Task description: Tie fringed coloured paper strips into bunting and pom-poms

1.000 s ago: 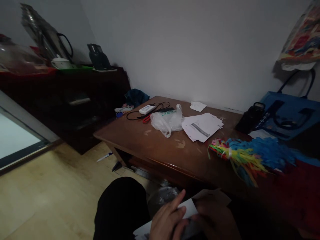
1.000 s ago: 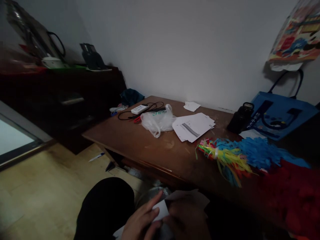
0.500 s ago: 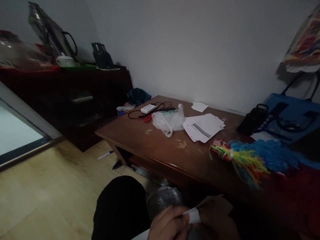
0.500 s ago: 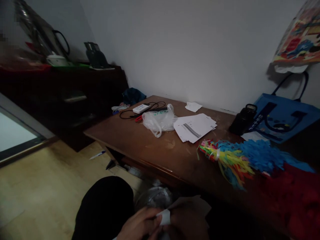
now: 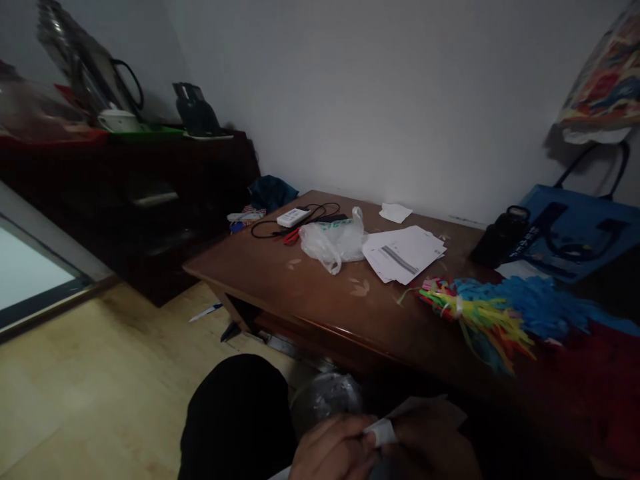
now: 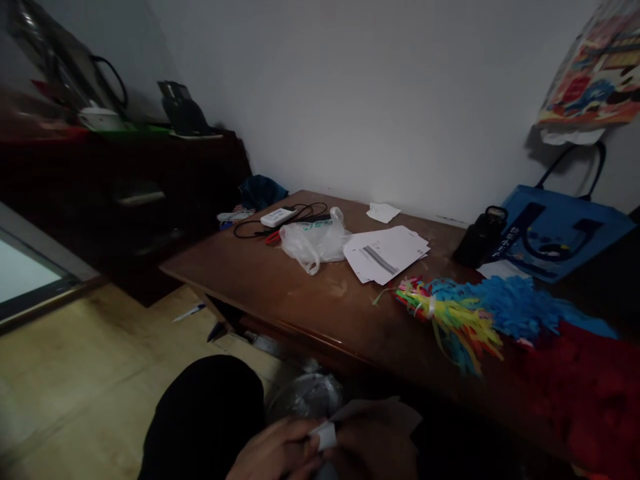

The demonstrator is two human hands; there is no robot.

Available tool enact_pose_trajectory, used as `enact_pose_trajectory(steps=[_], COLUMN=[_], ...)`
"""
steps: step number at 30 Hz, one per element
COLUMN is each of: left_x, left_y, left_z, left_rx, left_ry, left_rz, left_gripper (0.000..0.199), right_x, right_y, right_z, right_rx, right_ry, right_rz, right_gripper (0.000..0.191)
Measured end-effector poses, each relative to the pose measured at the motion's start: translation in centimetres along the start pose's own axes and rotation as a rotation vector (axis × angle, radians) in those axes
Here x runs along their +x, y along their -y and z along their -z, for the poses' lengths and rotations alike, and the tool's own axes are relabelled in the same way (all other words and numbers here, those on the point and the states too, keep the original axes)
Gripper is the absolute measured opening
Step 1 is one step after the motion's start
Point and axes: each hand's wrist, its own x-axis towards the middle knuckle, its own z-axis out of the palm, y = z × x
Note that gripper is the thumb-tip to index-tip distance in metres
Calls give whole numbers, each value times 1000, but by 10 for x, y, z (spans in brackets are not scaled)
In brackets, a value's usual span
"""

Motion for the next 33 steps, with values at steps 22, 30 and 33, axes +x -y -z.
enact_pose_trajectory(steps=[22,30,33], left_x=[4,15,12], left_y=[-8,-14,-14], left_z=[5,6,2], left_rx=[-27,80,98], left_ry=[214,177,141], left_rz=[-41,46,48], left_gripper=[21,23,22], right_x=[43,36,34], right_y=[7,4,3], right_z=[35,35,33], right_rx=[-30,46,23], right_ry=[88,102,134], right_rz=[341,260,249], right_gripper=[25,27,26])
